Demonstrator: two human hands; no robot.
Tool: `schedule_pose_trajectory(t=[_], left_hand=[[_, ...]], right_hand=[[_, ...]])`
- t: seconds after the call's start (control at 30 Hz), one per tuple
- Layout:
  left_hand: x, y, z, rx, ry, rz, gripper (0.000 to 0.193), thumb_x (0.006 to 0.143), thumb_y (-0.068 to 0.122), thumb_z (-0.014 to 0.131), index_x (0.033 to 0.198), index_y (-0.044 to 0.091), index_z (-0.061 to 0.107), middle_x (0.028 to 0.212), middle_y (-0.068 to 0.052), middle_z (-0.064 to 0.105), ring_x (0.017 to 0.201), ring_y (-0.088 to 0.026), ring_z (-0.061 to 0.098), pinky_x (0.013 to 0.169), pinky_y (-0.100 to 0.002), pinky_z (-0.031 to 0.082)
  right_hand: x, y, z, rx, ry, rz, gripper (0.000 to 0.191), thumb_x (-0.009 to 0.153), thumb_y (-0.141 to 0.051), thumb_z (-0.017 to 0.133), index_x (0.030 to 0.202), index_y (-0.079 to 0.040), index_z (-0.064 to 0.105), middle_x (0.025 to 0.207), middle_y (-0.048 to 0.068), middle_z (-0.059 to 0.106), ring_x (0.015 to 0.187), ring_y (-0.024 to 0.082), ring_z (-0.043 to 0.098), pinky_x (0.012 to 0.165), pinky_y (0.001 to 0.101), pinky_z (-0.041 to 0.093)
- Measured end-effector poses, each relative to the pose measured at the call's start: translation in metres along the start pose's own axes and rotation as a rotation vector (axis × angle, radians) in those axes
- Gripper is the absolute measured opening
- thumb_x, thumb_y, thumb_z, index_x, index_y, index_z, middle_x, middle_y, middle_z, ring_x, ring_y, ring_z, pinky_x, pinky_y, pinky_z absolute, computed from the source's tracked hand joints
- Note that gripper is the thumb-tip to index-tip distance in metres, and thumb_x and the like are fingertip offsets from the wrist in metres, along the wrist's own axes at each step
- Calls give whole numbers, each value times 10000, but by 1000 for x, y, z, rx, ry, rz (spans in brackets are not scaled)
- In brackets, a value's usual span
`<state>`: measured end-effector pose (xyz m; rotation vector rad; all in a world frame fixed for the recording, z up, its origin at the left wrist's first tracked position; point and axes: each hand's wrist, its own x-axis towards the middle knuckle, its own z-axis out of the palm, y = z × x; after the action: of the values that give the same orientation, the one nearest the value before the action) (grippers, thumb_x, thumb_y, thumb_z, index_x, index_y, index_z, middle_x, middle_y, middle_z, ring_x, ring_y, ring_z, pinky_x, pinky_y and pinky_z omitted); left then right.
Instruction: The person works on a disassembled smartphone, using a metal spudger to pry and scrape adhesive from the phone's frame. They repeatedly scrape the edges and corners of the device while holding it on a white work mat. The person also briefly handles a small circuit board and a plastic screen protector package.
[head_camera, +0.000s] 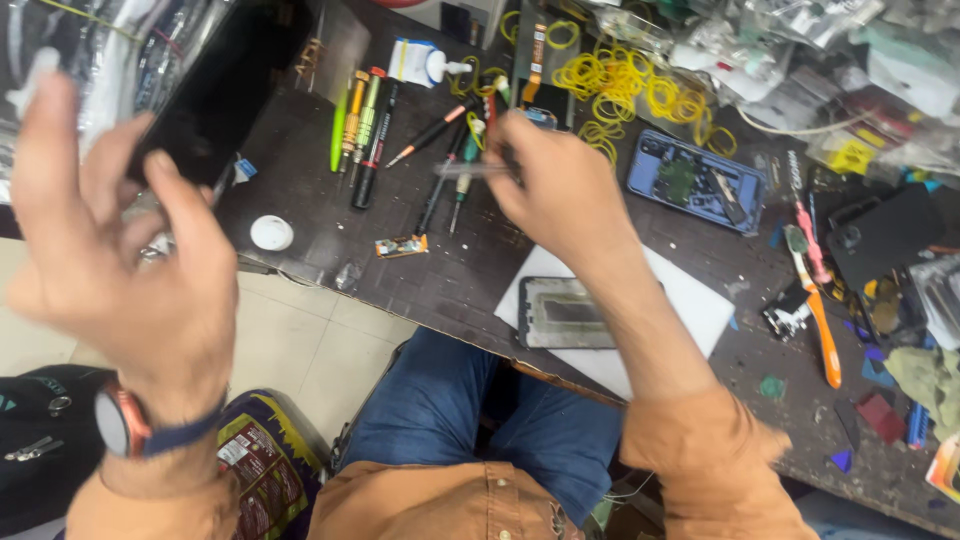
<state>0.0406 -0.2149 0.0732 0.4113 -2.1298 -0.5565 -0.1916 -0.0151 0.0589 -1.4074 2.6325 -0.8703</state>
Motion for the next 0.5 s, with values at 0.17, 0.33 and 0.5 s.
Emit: schedule_pose_trajectory(t=[0.17, 0.33, 0.5], left_hand=[[-2, 21, -15, -152, 124, -208, 529, 1056, -176, 573, 1515, -50, 342, 1312, -270, 631, 1171, -284, 720, 939, -294, 644], [-4, 22, -13, -283, 300, -496, 506, 1022, -182, 659, 1421, -80, 365, 1218, -298, 687, 1041, -285, 778, 883, -306, 639], [-28, 8, -23, -109, 105, -319, 457, 1084, -175, 615, 1403, -59, 308, 1273, -353, 658, 1070, -293, 763, 937, -326, 627]], right_hand=[[99, -22, 66, -157, -31, -287, 222, 884, -154, 681, 1102, -126, 652, 833, 124, 737, 793, 372, 719, 664, 502, 558], [157, -41, 119, -363, 4, -488, 206, 955, -194, 661, 1154, -148, 691, 892, 96, 742, 788, 311, 732, 622, 449, 580], [186, -37, 137, -718, 57, -559, 268, 856, -148, 667, 1104, -235, 719, 973, 10, 740, 806, 177, 737, 615, 347, 592]])
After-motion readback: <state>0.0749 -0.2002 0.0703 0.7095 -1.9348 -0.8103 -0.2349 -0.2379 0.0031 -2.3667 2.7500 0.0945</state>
